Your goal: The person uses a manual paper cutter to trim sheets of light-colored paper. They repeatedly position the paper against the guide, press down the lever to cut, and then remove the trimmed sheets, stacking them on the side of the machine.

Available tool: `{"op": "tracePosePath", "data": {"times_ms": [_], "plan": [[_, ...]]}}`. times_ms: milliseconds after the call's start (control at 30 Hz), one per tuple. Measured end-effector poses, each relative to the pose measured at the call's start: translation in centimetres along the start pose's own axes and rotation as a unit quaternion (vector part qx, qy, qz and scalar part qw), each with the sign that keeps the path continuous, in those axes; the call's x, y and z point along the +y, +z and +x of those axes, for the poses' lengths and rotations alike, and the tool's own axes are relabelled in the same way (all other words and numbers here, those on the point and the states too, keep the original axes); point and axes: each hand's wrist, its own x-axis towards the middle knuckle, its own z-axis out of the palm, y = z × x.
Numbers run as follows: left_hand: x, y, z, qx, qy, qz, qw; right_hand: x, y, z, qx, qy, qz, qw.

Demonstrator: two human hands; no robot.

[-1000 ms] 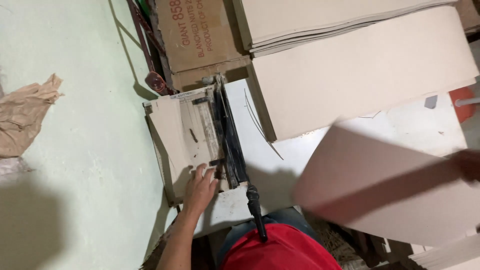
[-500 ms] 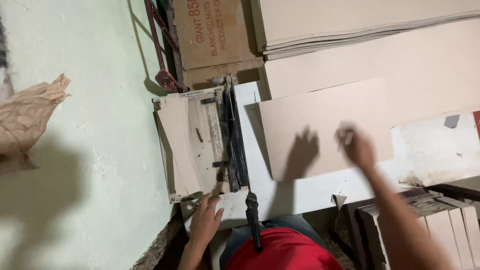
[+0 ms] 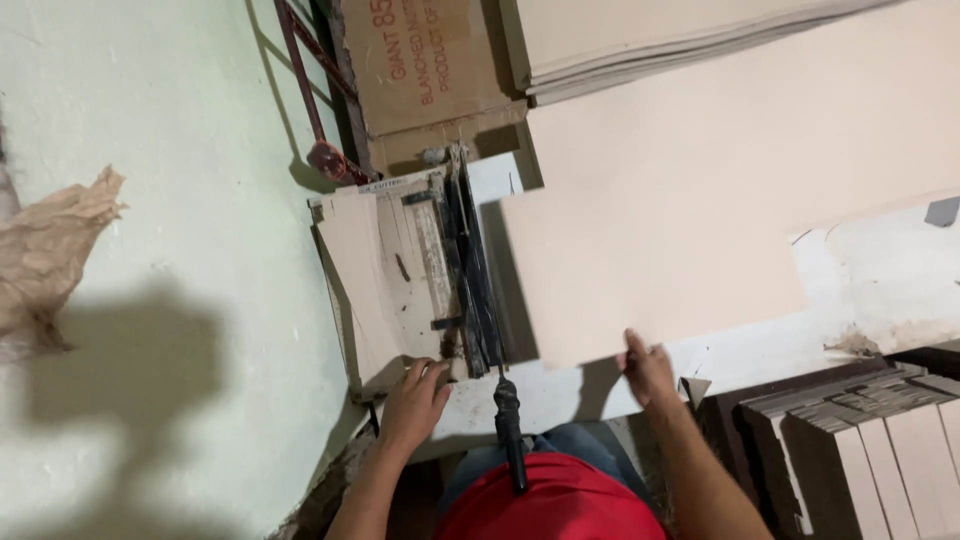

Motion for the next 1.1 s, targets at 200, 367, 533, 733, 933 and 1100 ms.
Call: {"op": "tracePosePath", "data": {"times_ms": [200,367,533,733,933,1100], "plan": [[1.1,-0.3,2.0,-0.008,0.016,0.004,1.0,5.0,1.8,-1.9,-0.004,-0.004,-0.061,0.998],[1.8,-0.6,4.3,-0.032,0.027,-0.047,0.998,6.1,2.3,-3.5,0.005,0.004,-0.068,0.998],[4.0,-3.6,5.0,-0.008,0.047,-0.016,0.999,4.3,7.0,-8.1,-0.013,-0.008,-0.114,0.993],[6.3,-6.0,9.7,-0.017,-0.004,0.016,1.0,2.6,10.5,-6.4,-0.04,-0.059,-0.131,0.989],[6.2,-4.1,14.5,-0.068,-0.04,0.077,0.994,2.9,11.2,-5.1,-0.05,-0.067,-0.16,0.984],[6.0,-2.4,15.7,-0.082,-0.074,0.123,0.986,2.0,11.0,-4.9,-0.103,-0.019,-0.466,0.879]]}}
